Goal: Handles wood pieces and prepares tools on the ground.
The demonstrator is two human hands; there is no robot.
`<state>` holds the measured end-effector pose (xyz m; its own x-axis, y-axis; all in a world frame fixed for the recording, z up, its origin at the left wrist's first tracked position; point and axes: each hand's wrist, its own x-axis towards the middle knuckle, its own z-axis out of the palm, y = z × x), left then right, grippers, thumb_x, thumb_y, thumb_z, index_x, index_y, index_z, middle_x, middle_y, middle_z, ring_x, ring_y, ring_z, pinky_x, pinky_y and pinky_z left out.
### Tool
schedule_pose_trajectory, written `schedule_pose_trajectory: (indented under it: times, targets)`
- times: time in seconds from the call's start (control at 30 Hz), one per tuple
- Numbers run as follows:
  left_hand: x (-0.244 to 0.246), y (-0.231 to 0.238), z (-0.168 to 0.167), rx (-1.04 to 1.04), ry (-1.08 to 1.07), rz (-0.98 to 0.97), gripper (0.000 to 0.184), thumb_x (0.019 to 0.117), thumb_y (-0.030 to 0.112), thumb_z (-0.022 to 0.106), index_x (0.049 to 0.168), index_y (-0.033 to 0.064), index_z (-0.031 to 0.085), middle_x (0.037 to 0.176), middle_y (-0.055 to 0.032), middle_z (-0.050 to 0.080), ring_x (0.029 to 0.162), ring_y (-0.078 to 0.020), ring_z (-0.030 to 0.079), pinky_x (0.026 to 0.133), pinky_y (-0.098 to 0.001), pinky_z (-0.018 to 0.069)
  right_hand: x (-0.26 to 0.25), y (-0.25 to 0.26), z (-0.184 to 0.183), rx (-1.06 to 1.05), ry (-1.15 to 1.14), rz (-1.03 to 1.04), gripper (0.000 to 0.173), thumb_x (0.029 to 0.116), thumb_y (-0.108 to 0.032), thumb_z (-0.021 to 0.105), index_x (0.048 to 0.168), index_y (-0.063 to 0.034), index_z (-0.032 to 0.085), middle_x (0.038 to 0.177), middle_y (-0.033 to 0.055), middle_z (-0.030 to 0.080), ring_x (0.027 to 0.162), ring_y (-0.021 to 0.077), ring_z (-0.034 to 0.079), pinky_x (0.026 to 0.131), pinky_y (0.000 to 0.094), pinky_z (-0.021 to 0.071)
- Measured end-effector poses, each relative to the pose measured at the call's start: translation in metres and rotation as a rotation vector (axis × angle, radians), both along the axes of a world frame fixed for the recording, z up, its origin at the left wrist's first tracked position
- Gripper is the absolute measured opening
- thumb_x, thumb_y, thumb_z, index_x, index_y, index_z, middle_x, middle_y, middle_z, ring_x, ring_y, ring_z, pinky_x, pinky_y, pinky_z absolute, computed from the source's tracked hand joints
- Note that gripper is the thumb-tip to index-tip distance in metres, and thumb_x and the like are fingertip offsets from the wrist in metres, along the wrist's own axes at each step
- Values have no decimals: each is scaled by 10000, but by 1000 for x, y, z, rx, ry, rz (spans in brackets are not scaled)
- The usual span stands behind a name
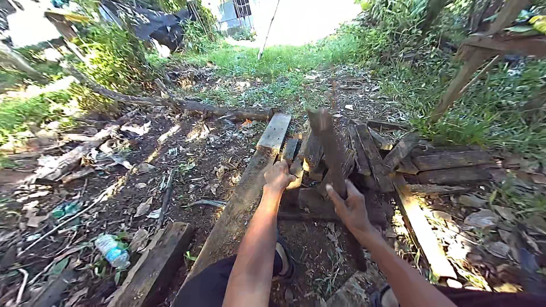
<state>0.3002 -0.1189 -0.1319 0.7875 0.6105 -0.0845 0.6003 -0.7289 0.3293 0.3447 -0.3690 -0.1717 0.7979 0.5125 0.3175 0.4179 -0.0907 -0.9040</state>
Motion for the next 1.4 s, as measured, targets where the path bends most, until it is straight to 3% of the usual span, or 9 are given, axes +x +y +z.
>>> schedule_pose_trajectory:
  times: [0.2, 0.47, 0.57, 0.7, 0.8, 1.0, 1.17, 1.3, 1.4]
  targets:
    - [-54, 6, -35, -145, -292, -7, 292, 929, 236, 722, 1212, 164, 706, 1129, -166, 713, 1015, -395, 687, 801, -670, 546, -30, -21, -113, -454, 196, -160, 411, 933, -450, 696, 1004, -45, 698, 786, 116, 671, 740, 273, 663, 712, 536, 538]
    - [-35, 5, -59, -134, -449, -71, 428, 847, 296, 812, 1239, 187, 679, 1243, -153, 634, 1046, -352, 654, 785, -603, 568, -34, -33, -172, -730, 246, -130, 480, 954, -536, 600, 1096, -84, 681, 851, 136, 707, 815, 329, 705, 739, 586, 553]
    - [-12, 4, -59, -183, -398, -29, 649, 807, 406, 850, 1355, 137, 631, 1351, -146, 611, 1168, -319, 636, 937, -583, 555, -42, -41, -190, -852, 213, -38, 469, 970, -483, 549, 1179, -75, 648, 985, 156, 722, 917, 347, 715, 788, 598, 558]
    - [3, 8, -71, -220, -424, -102, 364, 902, 375, 768, 1163, 123, 731, 1079, -78, 746, 1005, -216, 717, 916, -522, 584, -48, -52, -212, -971, 234, 129, 551, 960, -398, 602, 1391, -55, 569, 1278, 211, 656, 1137, 402, 660, 931, 634, 520]
    - [2, 12, -64, -285, -388, -186, 312, 906, 319, 782, 1145, 121, 749, 1048, -61, 759, 976, -180, 724, 917, -493, 590, -50, -54, -221, -989, 235, 209, 531, 952, -375, 634, 1349, -27, 581, 1279, 229, 645, 1152, 414, 647, 940, 634, 515]
    - [-17, 29, -57, -511, -510, -307, 267, 865, 121, 813, 1118, 52, 759, 1076, -75, 764, 1006, -147, 722, 938, -392, 599, -35, -38, -200, -936, 298, 386, 430, 941, -405, 652, 1177, -48, 693, 1143, 231, 693, 1100, 426, 660, 917, 670, 510]
    - [-30, 39, -74, -473, -638, -147, 276, 849, 156, 845, 1082, 33, 765, 1039, -77, 771, 962, -139, 736, 915, -374, 615, 27, -7, -107, -341, 260, 91, 435, 990, -381, 652, 1241, -28, 693, 1120, 176, 721, 1031, 302, 704, 948, 547, 561]
    - [-34, 40, -81, -482, -730, -5, 262, 849, 152, 849, 1071, 38, 771, 974, -69, 783, 879, -139, 751, 851, -368, 637, 47, -10, -14, -138, 124, -45, 400, 1029, -375, 620, 1293, -79, 665, 1171, 143, 715, 1004, 263, 720, 883, 496, 596]
    - [-36, 44, -84, -558, -802, 51, 232, 841, 119, 850, 1036, 19, 774, 929, -95, 780, 811, -176, 750, 782, -394, 647, 49, -13, 0, -71, 109, -67, 339, 1017, -357, 646, 1231, -99, 698, 1052, 95, 741, 883, 207, 729, 796, 440, 614]
